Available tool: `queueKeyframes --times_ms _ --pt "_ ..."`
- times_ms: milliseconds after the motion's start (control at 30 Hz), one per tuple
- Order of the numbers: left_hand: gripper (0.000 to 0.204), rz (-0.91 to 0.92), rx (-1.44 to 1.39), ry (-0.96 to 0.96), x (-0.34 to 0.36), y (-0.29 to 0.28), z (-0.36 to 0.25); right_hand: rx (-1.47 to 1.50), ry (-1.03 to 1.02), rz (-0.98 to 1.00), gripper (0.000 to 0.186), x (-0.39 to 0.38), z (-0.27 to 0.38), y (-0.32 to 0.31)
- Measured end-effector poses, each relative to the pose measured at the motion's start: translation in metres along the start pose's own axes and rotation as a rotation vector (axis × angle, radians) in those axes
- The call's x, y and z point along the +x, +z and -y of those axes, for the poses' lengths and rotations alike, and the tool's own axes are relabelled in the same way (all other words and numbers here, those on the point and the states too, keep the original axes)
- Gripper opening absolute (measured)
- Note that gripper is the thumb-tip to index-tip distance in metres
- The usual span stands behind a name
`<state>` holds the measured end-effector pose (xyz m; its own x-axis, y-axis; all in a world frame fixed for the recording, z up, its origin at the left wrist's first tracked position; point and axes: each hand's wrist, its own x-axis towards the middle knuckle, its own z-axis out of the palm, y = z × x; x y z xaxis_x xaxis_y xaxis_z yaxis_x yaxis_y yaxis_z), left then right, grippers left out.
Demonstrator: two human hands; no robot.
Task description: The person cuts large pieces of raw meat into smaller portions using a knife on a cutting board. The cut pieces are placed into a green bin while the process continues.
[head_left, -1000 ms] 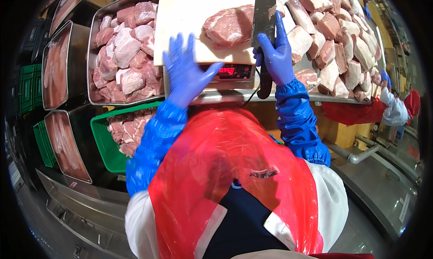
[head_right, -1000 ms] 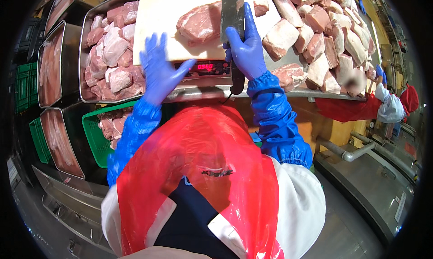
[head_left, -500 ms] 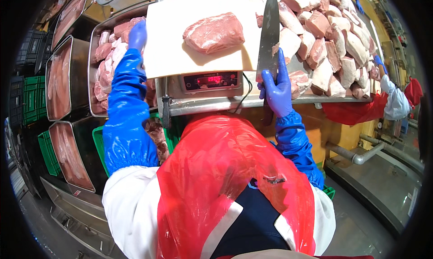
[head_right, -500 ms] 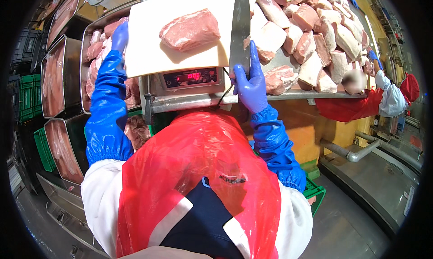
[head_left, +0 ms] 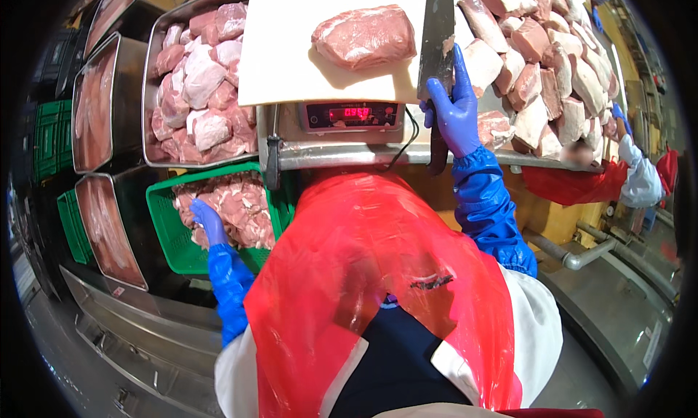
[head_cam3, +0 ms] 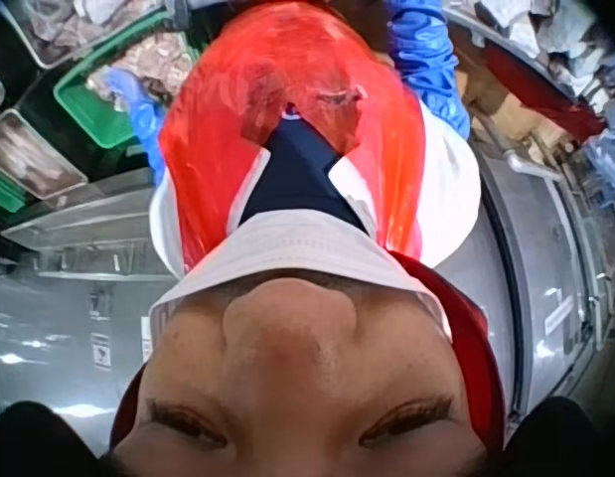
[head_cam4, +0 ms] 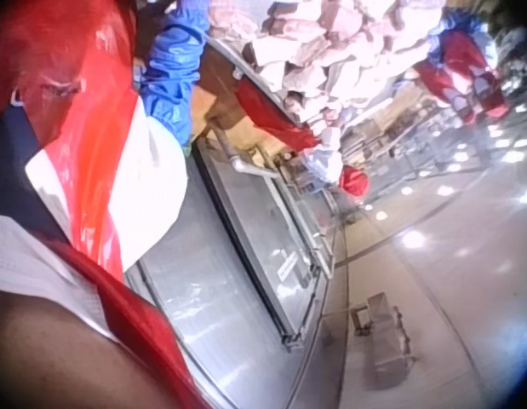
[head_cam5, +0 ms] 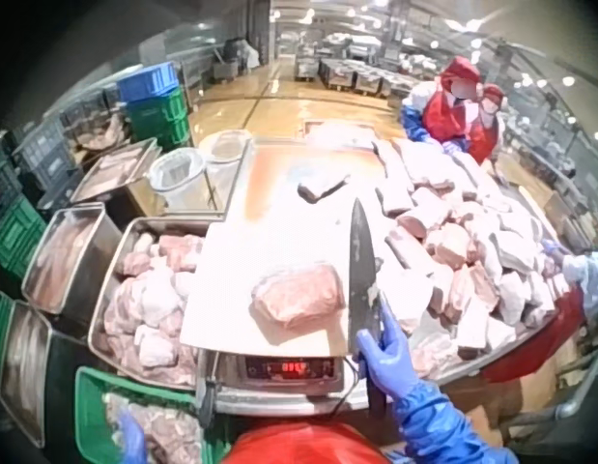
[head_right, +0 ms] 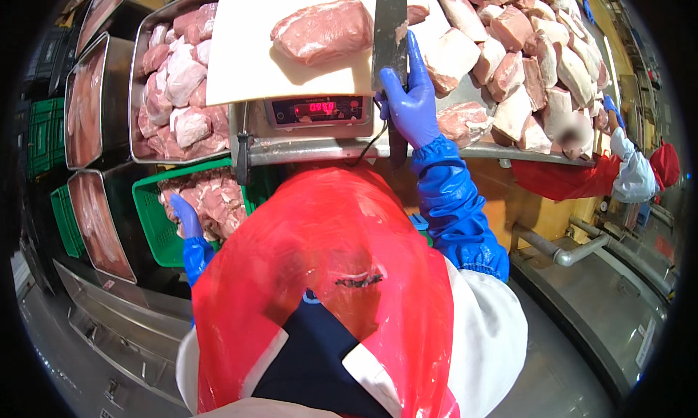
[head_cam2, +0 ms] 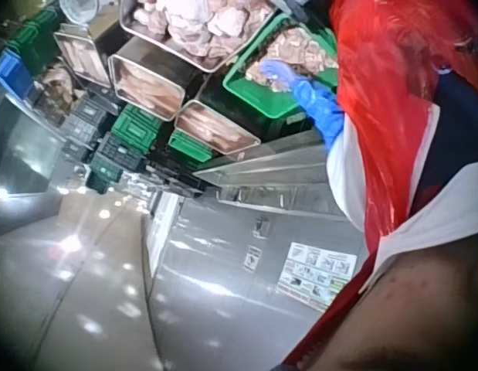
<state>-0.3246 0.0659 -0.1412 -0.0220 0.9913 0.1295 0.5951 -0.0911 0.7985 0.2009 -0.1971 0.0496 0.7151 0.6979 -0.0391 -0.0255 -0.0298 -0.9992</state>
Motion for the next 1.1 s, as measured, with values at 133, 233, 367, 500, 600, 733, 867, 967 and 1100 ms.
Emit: queueKeyframes --times_ms 133,233,367,500,600,733,867,967,1100 --pt "0.058 0.050 -0.087 0.307 -0.008 0.091 -0.140 -0.015 -0.002 -0.081 0.075 0.011 0.005 0.003" --pt "0.060 0.308 -0.478 0.419 -0.011 0.182 -0.280 0.042 -0.032 -0.089 0.079 0.036 -0.001 0.013" --pt "0.062 0.605 -0.351 0.646 -0.022 0.274 -0.353 0.036 -0.104 -0.054 0.077 0.086 -0.016 0.030" --pt "0.058 0.512 0.224 0.932 -0.050 0.208 -0.308 -0.207 -0.062 -0.107 0.074 0.056 -0.004 0.019" --pt "0.044 0.455 0.219 0.894 -0.053 0.162 -0.279 -0.515 -0.207 0.165 0.069 -0.015 -0.004 0.029" --pt "0.025 0.423 -0.200 0.735 -0.050 0.153 -0.297 -0.620 -0.171 0.210 0.074 -0.009 0.000 0.077" --pt "0.014 0.409 -0.341 0.725 -0.056 0.161 -0.317 -0.870 -0.126 0.216 0.078 -0.003 0.013 0.082" --pt "0.013 0.414 -0.309 0.665 -0.055 0.164 -0.303 -1.010 -0.044 0.368 0.073 -0.063 0.012 0.037" --pt "0.019 0.374 -0.299 0.627 -0.057 0.168 -0.312 -0.985 0.097 0.535 0.078 -0.104 0.043 -0.022"
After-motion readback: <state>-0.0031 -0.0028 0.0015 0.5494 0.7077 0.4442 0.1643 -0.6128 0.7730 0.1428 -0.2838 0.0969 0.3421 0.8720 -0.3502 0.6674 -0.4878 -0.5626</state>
